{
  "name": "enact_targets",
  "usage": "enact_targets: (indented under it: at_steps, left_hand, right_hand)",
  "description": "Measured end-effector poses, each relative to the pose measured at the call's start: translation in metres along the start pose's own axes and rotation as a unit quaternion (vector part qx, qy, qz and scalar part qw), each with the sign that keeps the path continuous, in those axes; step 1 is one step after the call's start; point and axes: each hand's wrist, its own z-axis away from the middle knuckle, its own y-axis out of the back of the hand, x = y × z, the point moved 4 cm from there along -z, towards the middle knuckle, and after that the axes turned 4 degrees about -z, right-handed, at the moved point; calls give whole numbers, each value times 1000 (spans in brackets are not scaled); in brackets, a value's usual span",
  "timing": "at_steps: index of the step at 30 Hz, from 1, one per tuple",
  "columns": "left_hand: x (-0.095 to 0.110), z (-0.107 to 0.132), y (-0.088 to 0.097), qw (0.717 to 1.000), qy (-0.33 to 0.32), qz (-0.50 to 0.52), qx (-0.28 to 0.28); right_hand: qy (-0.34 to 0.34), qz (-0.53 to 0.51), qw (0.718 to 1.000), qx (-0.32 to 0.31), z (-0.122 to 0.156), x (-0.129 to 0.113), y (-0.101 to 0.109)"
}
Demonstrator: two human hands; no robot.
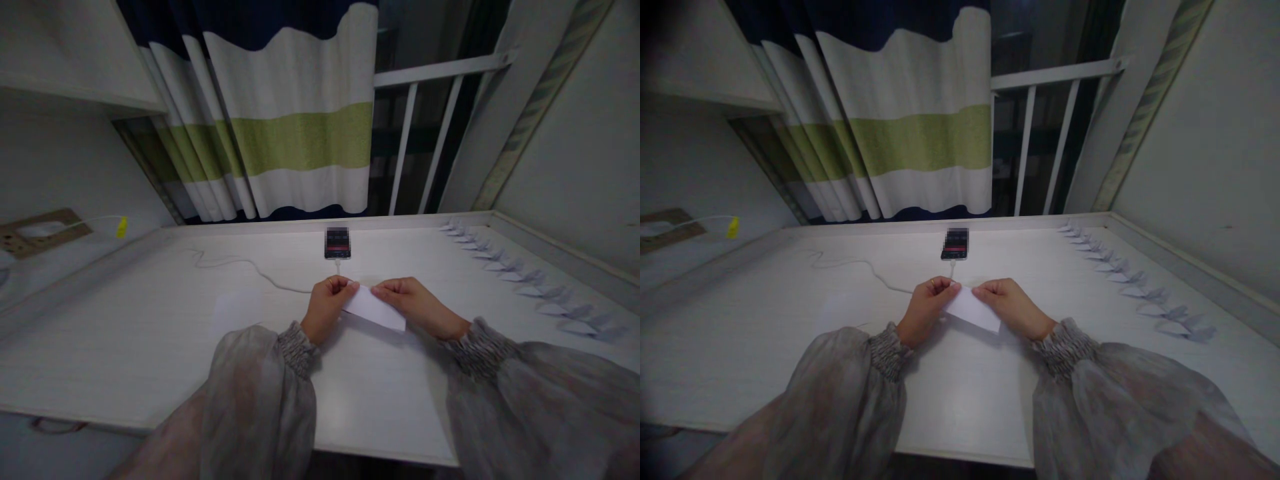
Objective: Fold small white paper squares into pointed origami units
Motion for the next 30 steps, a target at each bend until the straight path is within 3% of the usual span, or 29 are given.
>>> enact_targets:
  at_steps: [6,9,19,30]
  left_hand:
    - [-4,2,-5,996,37,5,-78]
    - [-6,1,-5,995,44,-20,-92]
    - [-3,3,-3,998,27,-19,-49]
    - [-2,0,2,999,6,-32,-8]
  right_hand:
    - [-1,6,1000,-13,0,2,-2]
    - [10,33,999,-16,0,3,-3]
    - [59,87,994,-29,-1,-2,-4]
    - [37,59,997,-23,-2,-3,5]
